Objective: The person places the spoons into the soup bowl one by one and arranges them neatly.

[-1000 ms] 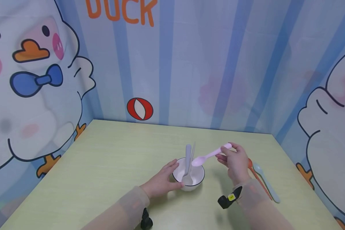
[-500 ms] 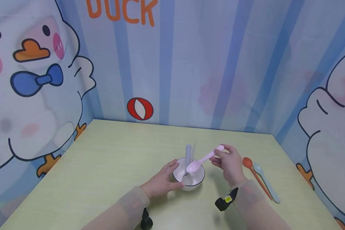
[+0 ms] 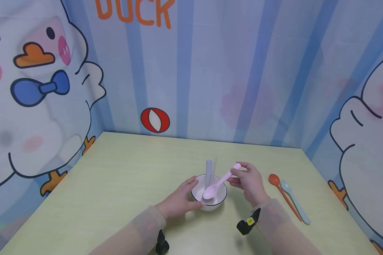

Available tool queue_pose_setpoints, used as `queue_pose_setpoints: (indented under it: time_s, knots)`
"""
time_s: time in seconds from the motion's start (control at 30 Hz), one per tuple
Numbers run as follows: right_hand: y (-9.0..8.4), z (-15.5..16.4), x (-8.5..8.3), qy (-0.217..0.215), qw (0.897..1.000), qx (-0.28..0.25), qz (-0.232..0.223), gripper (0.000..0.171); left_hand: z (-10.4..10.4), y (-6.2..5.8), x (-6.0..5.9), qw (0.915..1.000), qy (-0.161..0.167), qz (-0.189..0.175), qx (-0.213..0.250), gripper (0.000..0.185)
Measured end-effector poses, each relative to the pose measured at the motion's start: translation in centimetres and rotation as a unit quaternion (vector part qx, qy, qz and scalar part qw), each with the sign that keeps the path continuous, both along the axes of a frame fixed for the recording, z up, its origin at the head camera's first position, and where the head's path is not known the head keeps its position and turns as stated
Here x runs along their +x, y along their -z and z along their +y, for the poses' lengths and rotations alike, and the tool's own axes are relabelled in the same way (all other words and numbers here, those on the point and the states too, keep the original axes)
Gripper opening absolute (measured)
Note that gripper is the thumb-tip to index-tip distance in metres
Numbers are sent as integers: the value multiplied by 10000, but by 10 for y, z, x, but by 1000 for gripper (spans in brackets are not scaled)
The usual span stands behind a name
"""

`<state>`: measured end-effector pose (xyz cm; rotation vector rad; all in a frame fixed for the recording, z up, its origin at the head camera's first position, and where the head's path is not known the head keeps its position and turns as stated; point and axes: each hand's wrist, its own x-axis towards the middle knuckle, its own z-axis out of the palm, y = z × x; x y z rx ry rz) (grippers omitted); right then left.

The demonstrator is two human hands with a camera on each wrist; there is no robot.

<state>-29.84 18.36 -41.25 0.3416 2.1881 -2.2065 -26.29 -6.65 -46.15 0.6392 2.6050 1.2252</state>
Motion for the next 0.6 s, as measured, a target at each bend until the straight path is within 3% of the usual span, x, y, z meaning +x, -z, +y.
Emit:
queue_pose_setpoints:
  time_s: [0.6]
  knots:
    - [6, -6, -12, -751, 9954, 594, -55, 47, 1, -2, 0, 10000, -17, 10, -58, 87]
